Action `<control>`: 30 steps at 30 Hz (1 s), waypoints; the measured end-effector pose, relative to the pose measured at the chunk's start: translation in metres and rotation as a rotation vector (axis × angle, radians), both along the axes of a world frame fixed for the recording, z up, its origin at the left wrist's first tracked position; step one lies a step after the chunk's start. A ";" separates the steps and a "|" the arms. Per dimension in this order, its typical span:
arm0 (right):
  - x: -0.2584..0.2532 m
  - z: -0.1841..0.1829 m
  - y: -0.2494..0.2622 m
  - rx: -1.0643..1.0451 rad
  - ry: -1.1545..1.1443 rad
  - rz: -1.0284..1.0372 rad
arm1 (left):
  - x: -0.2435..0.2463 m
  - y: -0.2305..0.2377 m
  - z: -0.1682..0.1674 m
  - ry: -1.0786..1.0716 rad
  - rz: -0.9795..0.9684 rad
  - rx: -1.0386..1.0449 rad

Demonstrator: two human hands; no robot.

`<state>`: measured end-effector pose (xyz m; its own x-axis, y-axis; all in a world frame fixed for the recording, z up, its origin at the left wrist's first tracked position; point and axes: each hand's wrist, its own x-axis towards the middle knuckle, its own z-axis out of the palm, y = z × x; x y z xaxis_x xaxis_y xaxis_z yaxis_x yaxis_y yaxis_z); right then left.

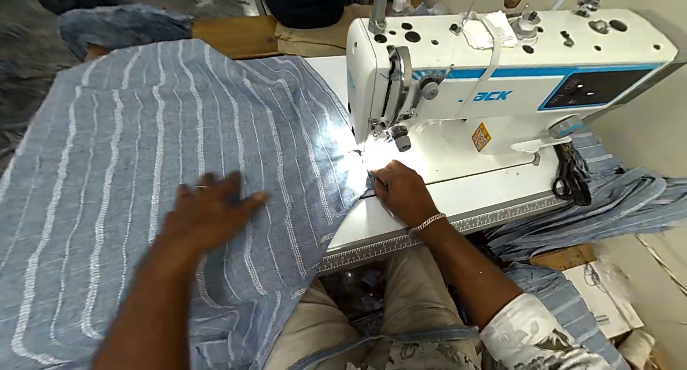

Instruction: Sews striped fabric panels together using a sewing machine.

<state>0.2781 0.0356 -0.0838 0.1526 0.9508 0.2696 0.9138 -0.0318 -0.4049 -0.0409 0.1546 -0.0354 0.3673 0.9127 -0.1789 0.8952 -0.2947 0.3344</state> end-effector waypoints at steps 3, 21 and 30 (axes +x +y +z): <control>0.003 -0.001 0.001 -0.013 0.006 0.033 | -0.056 0.064 -0.039 -0.003 0.091 0.169; 0.016 -0.016 0.001 0.154 0.123 0.068 | 0.161 -0.153 -0.003 -0.332 -0.858 -0.464; 0.016 -0.014 0.002 0.106 0.156 0.034 | 0.127 -0.015 0.003 0.103 -0.425 0.022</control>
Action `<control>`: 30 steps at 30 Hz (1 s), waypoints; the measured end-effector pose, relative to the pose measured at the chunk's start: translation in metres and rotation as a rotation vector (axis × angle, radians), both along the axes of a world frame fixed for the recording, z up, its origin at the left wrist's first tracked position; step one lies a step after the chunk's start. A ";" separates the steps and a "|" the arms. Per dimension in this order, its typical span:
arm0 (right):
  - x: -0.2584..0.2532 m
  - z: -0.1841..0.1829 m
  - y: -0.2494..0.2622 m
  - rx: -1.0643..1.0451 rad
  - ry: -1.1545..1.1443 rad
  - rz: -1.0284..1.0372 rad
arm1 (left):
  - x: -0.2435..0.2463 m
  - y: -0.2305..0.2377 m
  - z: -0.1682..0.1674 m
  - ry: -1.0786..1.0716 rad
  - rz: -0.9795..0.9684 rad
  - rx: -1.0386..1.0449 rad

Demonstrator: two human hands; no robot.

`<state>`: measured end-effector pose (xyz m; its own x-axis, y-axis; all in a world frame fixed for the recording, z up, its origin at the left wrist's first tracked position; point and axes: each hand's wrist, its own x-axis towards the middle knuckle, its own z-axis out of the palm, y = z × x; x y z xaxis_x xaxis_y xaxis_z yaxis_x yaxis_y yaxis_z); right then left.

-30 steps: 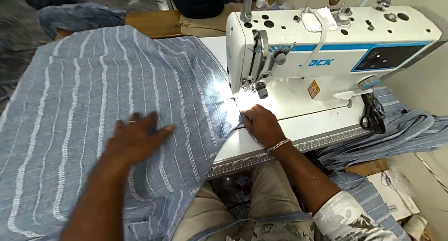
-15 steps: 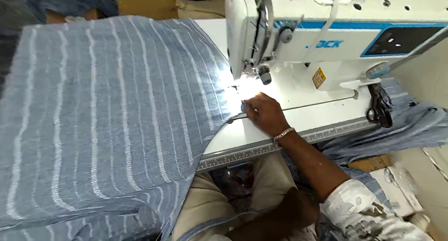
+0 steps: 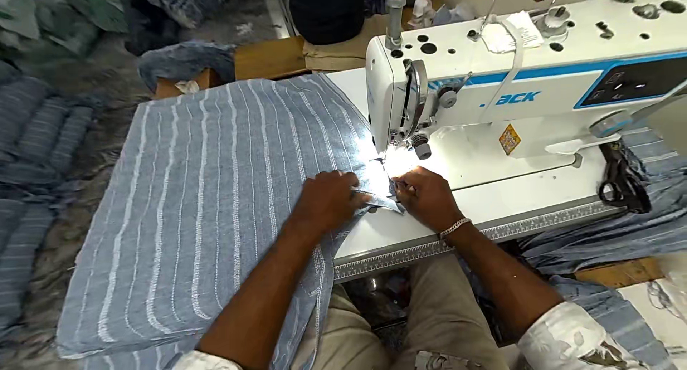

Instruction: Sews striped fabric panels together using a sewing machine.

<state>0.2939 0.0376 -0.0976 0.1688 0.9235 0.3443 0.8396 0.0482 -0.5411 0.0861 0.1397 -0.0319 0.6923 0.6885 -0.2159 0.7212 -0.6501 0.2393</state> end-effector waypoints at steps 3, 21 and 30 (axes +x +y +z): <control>0.001 -0.002 0.000 -0.011 0.019 -0.014 | 0.024 -0.025 -0.016 -0.099 -0.088 0.068; 0.001 -0.002 -0.002 0.040 0.176 -0.095 | 0.035 -0.026 -0.014 -0.159 0.328 -0.163; -0.006 -0.005 -0.005 0.082 0.001 -0.031 | 0.040 -0.028 -0.014 -0.091 0.294 -0.135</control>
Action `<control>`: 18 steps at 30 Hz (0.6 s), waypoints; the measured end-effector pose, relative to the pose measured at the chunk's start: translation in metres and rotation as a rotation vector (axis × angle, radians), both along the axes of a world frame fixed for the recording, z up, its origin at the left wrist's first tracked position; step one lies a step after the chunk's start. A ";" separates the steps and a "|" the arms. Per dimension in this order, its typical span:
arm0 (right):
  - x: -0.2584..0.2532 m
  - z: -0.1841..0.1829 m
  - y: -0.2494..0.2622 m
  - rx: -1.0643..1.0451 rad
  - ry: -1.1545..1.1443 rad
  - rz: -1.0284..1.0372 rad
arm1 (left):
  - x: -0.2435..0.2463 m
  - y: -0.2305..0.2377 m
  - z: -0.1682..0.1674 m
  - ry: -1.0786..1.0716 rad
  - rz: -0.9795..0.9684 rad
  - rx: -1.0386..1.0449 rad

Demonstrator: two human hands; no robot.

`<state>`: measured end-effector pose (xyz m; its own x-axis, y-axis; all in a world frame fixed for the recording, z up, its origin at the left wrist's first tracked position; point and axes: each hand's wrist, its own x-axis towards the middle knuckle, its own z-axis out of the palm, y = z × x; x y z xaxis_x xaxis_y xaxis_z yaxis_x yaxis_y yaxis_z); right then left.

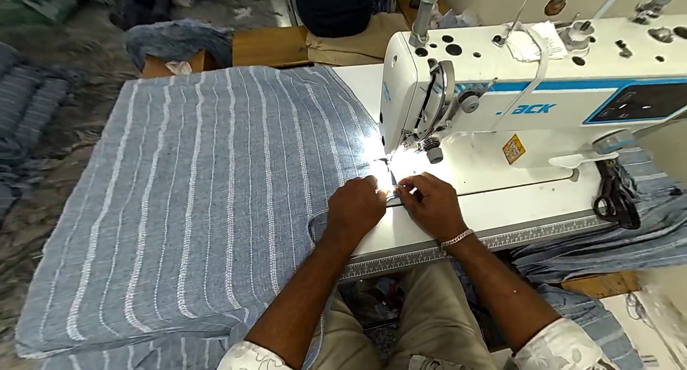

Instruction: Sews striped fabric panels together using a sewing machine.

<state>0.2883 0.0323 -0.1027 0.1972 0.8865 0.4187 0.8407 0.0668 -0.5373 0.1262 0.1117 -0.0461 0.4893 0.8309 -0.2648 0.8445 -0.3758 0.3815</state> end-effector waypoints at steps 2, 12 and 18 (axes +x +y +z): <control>-0.001 -0.002 -0.001 0.020 -0.080 0.030 | 0.003 -0.004 0.000 0.029 0.000 0.062; -0.011 0.031 0.012 -0.435 -0.317 0.047 | 0.007 0.022 -0.024 0.059 0.077 0.180; 0.026 0.046 -0.002 -0.530 -0.162 0.107 | 0.015 0.050 -0.023 0.074 0.086 0.187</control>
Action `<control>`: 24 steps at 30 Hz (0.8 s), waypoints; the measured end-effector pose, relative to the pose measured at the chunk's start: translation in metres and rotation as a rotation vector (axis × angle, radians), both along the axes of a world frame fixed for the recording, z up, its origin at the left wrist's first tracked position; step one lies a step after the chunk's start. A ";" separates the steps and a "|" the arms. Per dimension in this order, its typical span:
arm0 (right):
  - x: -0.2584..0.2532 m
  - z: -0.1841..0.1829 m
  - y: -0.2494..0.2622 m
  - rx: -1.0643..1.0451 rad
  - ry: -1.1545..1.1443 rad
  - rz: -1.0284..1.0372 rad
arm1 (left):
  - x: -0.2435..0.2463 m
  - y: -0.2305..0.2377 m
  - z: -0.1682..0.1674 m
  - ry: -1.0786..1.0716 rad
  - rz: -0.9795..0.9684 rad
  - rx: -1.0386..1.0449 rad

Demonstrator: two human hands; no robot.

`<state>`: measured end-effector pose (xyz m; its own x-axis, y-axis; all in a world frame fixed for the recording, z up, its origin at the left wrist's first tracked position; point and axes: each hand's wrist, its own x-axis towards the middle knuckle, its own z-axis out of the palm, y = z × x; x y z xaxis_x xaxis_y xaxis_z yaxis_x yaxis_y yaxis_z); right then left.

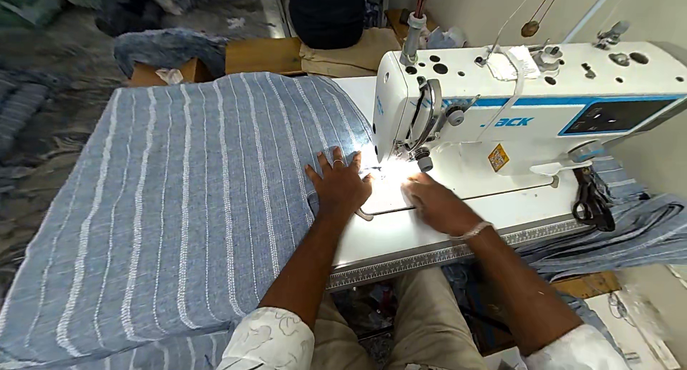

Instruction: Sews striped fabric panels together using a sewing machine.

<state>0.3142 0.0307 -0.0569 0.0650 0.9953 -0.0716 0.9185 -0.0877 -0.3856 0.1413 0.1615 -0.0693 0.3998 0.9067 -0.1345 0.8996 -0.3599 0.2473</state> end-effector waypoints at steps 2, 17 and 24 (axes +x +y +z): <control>0.038 0.019 -0.032 0.071 0.007 -0.122 | 0.002 0.001 0.001 0.016 -0.005 0.002; 0.112 -0.022 -0.102 0.077 -0.415 -0.605 | 0.004 -0.003 -0.002 0.014 0.034 0.034; 0.120 -0.001 -0.104 0.063 -0.352 -0.564 | -0.045 -0.025 0.020 0.003 -0.028 -0.021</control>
